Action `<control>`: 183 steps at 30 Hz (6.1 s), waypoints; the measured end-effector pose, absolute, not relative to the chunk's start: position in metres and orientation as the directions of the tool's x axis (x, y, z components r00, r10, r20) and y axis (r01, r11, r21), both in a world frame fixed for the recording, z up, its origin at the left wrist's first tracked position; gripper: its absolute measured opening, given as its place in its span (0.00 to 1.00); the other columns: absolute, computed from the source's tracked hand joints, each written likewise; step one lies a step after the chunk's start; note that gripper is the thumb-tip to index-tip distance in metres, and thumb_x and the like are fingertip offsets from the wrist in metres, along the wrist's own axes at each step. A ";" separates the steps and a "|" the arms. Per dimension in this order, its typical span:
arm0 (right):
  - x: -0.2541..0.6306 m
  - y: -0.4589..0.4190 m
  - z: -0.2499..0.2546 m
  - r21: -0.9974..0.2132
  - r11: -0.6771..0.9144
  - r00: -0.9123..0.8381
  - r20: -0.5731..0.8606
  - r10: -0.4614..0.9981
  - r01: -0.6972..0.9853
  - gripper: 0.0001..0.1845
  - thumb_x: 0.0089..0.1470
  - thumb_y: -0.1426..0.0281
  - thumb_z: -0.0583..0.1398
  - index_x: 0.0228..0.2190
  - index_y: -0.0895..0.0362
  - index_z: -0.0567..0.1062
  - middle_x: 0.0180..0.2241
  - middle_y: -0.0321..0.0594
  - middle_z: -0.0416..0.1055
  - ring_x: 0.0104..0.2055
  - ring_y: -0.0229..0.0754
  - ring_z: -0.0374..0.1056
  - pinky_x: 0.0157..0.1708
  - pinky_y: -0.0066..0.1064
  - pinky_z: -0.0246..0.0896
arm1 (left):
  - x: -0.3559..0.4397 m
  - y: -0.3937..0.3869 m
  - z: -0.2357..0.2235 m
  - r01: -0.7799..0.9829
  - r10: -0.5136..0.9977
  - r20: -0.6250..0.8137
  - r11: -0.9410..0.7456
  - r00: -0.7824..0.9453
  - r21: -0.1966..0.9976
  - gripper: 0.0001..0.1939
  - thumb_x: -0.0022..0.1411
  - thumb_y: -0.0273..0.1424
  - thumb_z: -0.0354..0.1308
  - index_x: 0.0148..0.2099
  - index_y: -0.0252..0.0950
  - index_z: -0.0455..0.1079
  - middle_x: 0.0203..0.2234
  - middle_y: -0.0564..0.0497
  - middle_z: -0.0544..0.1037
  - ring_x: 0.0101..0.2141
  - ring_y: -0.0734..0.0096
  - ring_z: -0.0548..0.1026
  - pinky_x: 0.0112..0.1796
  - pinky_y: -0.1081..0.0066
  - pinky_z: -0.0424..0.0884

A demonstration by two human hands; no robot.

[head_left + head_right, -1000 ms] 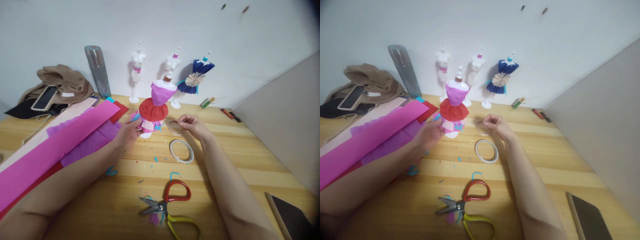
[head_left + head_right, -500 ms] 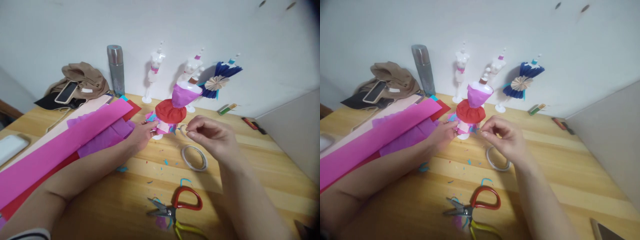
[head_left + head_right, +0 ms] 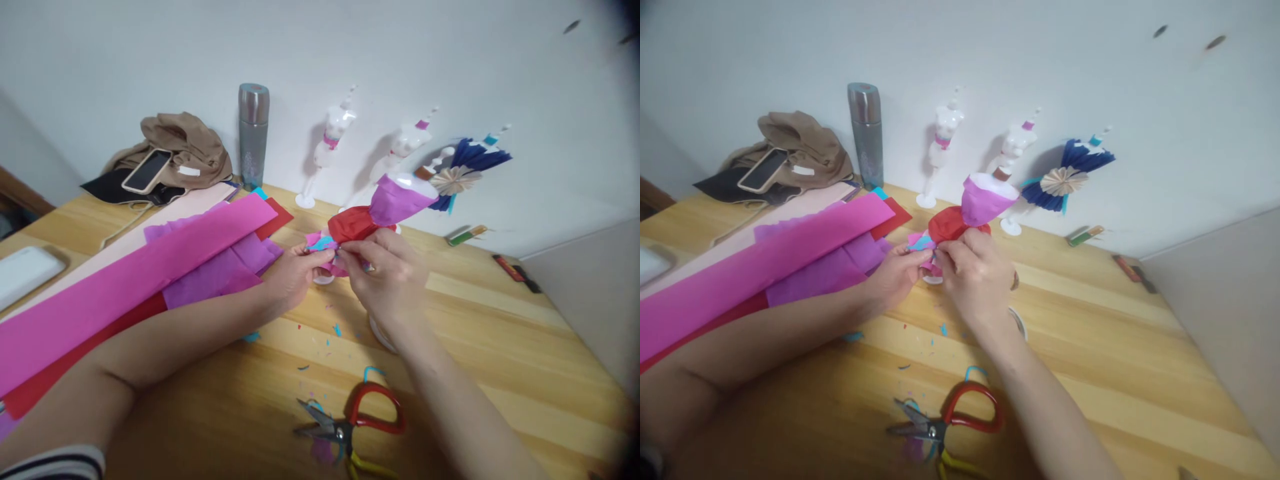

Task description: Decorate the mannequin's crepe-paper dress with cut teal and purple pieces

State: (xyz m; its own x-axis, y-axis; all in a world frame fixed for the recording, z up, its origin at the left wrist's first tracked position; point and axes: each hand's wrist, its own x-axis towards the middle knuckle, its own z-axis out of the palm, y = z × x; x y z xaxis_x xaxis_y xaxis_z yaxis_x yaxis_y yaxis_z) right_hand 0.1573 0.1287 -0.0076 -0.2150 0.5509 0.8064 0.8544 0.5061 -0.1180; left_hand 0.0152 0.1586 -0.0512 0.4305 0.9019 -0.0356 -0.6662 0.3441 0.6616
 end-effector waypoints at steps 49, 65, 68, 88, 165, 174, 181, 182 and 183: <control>0.154 0.122 -0.009 -0.012 0.470 -0.273 0.801 0.533 0.882 0.11 0.64 0.74 0.62 0.31 0.55 0.84 0.24 0.41 0.70 0.27 0.41 0.64 0.26 0.34 0.56 | 0.017 0.154 -0.048 -0.649 0.930 -0.026 0.274 0.366 0.710 0.09 0.50 0.31 0.71 0.31 0.36 0.74 0.27 0.55 0.76 0.31 0.73 0.72 0.38 0.69 0.67; 0.149 0.122 -0.008 -0.036 0.455 -0.260 0.780 0.569 0.890 0.12 0.64 0.72 0.60 0.27 0.54 0.78 0.25 0.40 0.70 0.26 0.42 0.64 0.26 0.34 0.55 | 0.016 0.153 -0.049 -0.636 0.929 -0.061 0.295 0.364 0.713 0.10 0.47 0.33 0.71 0.29 0.36 0.73 0.25 0.55 0.76 0.29 0.74 0.72 0.35 0.70 0.66; 0.149 0.123 -0.008 0.018 0.444 -0.288 0.783 0.551 0.896 0.13 0.64 0.72 0.60 0.27 0.53 0.78 0.25 0.40 0.70 0.27 0.43 0.64 0.26 0.35 0.54 | 0.016 0.152 -0.049 -0.625 0.927 -0.072 0.304 0.369 0.719 0.10 0.48 0.32 0.72 0.29 0.36 0.73 0.25 0.56 0.76 0.30 0.74 0.72 0.35 0.71 0.66; 0.152 0.122 -0.008 -0.189 0.507 -0.182 0.784 0.593 0.841 0.08 0.62 0.73 0.63 0.30 0.53 0.80 0.27 0.39 0.71 0.26 0.41 0.67 0.25 0.34 0.59 | 0.017 0.152 -0.048 -0.631 0.920 -0.067 0.315 0.385 0.709 0.06 0.51 0.30 0.70 0.32 0.36 0.76 0.27 0.53 0.78 0.30 0.72 0.74 0.36 0.69 0.69; 0.206 0.132 -0.011 -0.638 0.577 0.370 0.768 0.522 0.511 0.09 0.54 0.76 0.62 0.30 0.52 0.83 0.24 0.35 0.67 0.26 0.41 0.64 0.27 0.35 0.55 | 0.025 0.160 -0.045 -0.609 0.940 -0.152 0.315 0.304 0.728 0.14 0.49 0.32 0.78 0.32 0.37 0.76 0.27 0.56 0.79 0.30 0.75 0.74 0.35 0.70 0.68; 0.197 0.129 -0.009 -0.625 0.554 0.296 0.766 0.570 0.550 0.11 0.54 0.77 0.62 0.29 0.51 0.82 0.22 0.33 0.66 0.22 0.39 0.61 0.22 0.33 0.53 | 0.023 0.166 -0.051 -0.611 0.938 -0.153 0.320 0.311 0.724 0.13 0.49 0.31 0.78 0.34 0.38 0.77 0.28 0.56 0.80 0.30 0.76 0.77 0.34 0.71 0.71; 0.195 0.127 -0.009 -0.572 0.552 0.225 0.790 0.571 0.607 0.10 0.56 0.77 0.61 0.31 0.52 0.82 0.23 0.33 0.68 0.24 0.40 0.63 0.24 0.34 0.55 | 0.022 0.165 -0.051 -0.634 0.926 -0.154 0.351 0.346 0.688 0.12 0.50 0.30 0.76 0.38 0.38 0.80 0.36 0.51 0.83 0.37 0.67 0.81 0.40 0.65 0.75; 0.194 0.127 -0.009 -0.570 0.557 0.224 0.792 0.568 0.604 0.10 0.56 0.77 0.61 0.30 0.52 0.82 0.23 0.33 0.68 0.24 0.40 0.63 0.24 0.34 0.55 | 0.022 0.165 -0.050 -0.633 0.922 -0.154 0.358 0.355 0.687 0.12 0.51 0.30 0.75 0.39 0.37 0.80 0.36 0.50 0.83 0.37 0.66 0.81 0.41 0.65 0.75; 0.194 0.127 -0.008 -0.571 0.561 0.226 0.793 0.566 0.599 0.10 0.56 0.77 0.61 0.30 0.52 0.82 0.23 0.33 0.68 0.24 0.40 0.63 0.24 0.33 0.55 | 0.022 0.164 -0.048 -0.634 0.920 -0.150 0.360 0.361 0.684 0.13 0.52 0.30 0.74 0.40 0.37 0.80 0.37 0.49 0.83 0.38 0.66 0.81 0.42 0.64 0.76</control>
